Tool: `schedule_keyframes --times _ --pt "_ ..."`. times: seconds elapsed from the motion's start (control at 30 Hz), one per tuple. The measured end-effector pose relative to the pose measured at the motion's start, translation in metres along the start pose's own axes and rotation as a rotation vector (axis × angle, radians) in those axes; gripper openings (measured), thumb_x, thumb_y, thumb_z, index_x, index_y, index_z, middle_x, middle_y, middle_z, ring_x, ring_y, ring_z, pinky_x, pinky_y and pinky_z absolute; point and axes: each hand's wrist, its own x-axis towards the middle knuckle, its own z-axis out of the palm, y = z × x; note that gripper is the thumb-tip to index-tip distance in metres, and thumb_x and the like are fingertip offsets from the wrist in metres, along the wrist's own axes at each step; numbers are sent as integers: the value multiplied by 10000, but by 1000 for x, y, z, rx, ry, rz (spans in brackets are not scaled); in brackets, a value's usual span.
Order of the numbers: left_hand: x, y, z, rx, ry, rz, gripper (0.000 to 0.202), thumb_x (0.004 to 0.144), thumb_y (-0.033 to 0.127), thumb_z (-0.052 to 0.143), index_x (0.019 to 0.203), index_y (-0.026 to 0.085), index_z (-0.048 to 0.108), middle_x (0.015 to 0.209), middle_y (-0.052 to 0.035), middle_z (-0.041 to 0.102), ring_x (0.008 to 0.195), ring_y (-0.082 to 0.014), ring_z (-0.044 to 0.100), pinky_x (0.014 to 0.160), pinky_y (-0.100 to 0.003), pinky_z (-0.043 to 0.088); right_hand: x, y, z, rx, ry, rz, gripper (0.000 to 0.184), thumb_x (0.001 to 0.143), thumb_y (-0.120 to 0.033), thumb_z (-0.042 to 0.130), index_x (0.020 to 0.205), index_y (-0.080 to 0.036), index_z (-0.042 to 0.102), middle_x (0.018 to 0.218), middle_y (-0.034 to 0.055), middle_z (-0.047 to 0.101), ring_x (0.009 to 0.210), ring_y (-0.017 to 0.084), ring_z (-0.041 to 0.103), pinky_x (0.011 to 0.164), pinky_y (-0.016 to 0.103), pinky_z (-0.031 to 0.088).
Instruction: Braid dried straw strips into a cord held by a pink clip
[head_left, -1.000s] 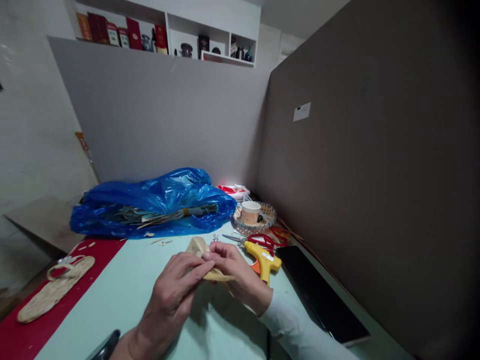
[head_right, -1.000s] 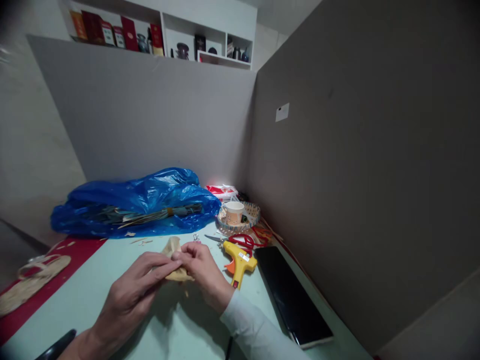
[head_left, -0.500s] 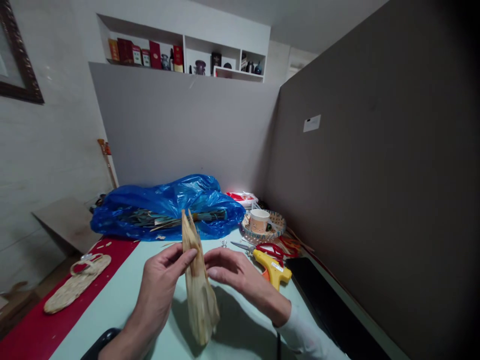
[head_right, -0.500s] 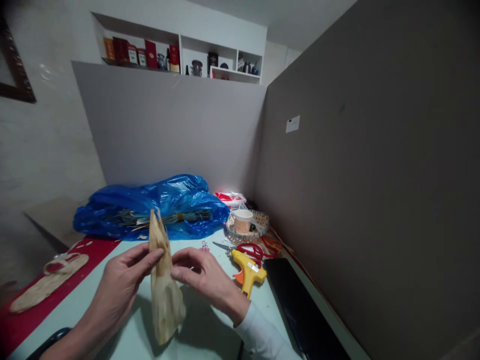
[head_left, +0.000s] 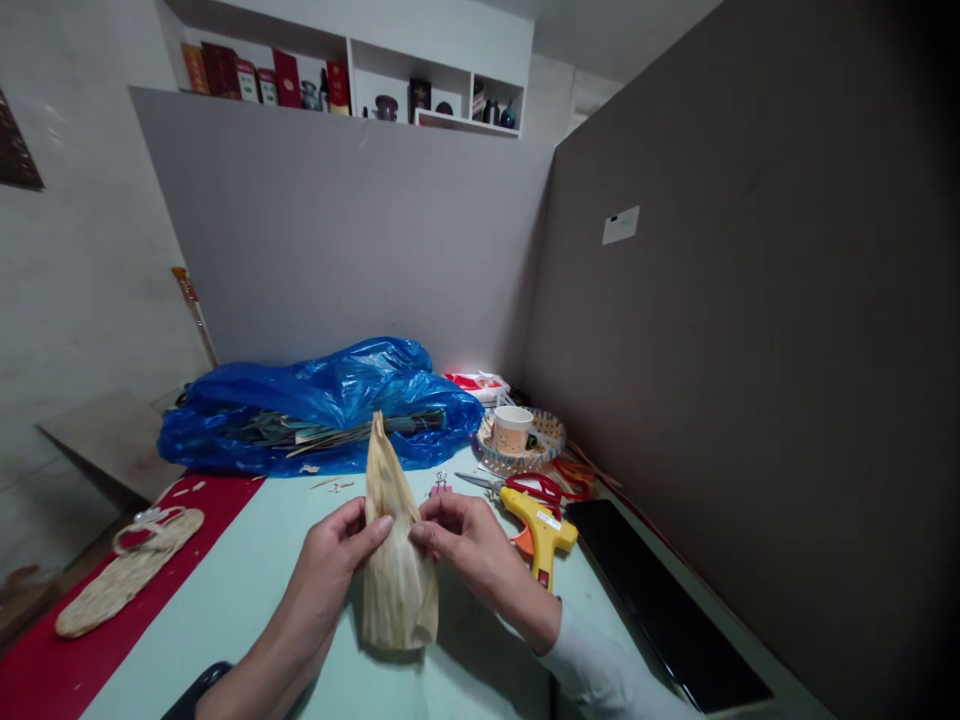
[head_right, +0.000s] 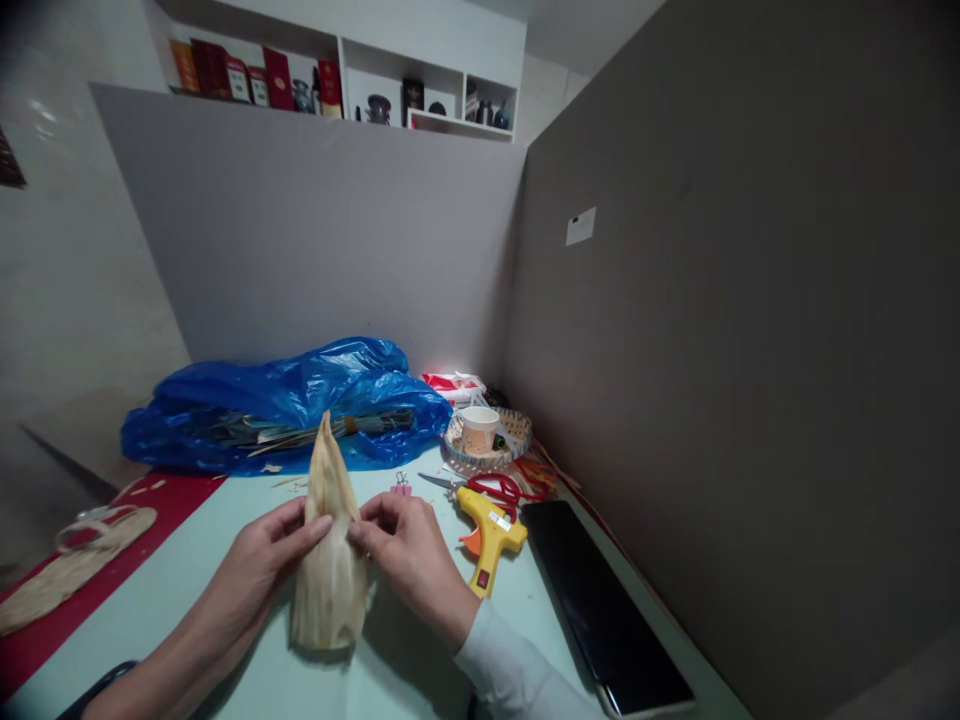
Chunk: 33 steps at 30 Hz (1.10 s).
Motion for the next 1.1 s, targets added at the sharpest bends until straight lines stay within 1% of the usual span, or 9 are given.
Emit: schedule_keyframes --times 0.1,0.17,0.3,0.5,0.67,0.83,0.93,1.0,1.1 --pt "-3 -5 6 -41 7 -63 491 655 337 788 1078 125 656 862 -89 775 767 -267 716 688 -337 544 -1 2 1 -18 37 6 162 732 -302 630 734 -142 606 654 16 566 631 146 495 595 260 363" --pt "-6 -7 10 -43 31 -88 536 614 327 808 1076 110 645 853 -105 780 750 -283 724 673 -350 551 -1 4 2 -20 61 11 160 729 -303 631 720 -147 597 646 11 557 630 142 488 594 257 359" --pt "-8 -7 13 -9 54 -83 507 595 315 807 1031 112 647 828 -98 784 749 -283 729 643 -327 548 1 7 2 15 73 31 152 712 -293 645 740 -156 586 649 -6 553 625 128 487 600 245 359" --pt "-7 -5 10 -14 71 -64 480 601 308 799 1011 136 618 805 -75 778 727 -277 730 637 -337 557 0 8 4 76 -7 66 239 647 -299 730 775 -161 581 660 -23 548 613 120 491 584 237 364" --pt "-7 -9 8 7 30 -107 492 609 341 792 1023 120 643 815 -99 785 744 -285 733 663 -348 563 -1 10 5 77 34 40 348 624 -383 789 793 -171 570 699 -20 559 663 133 517 620 247 392" --pt "-4 -12 6 91 12 -85 454 633 337 780 1009 128 635 836 -104 785 787 -294 734 668 -350 567 0 11 4 89 40 52 390 601 -392 807 800 -163 563 713 -12 559 669 136 516 625 253 393" --pt "-1 -12 5 129 31 -71 454 622 348 793 985 132 629 816 -106 782 826 -312 730 649 -344 568 0 11 6 109 61 55 399 586 -395 813 782 -167 550 694 -22 538 654 131 499 614 252 387" --pt "0 -13 5 142 50 -65 441 611 347 804 958 136 633 791 -97 780 820 -312 731 621 -326 565 0 12 7 111 76 56 399 579 -386 818 775 -174 542 681 -30 527 647 129 495 613 251 386" --pt "0 -15 4 145 53 -65 428 586 312 823 932 137 639 756 -78 781 749 -289 736 598 -308 563 1 12 7 108 79 57 384 590 -377 813 783 -178 546 682 -35 522 654 128 497 622 250 384"
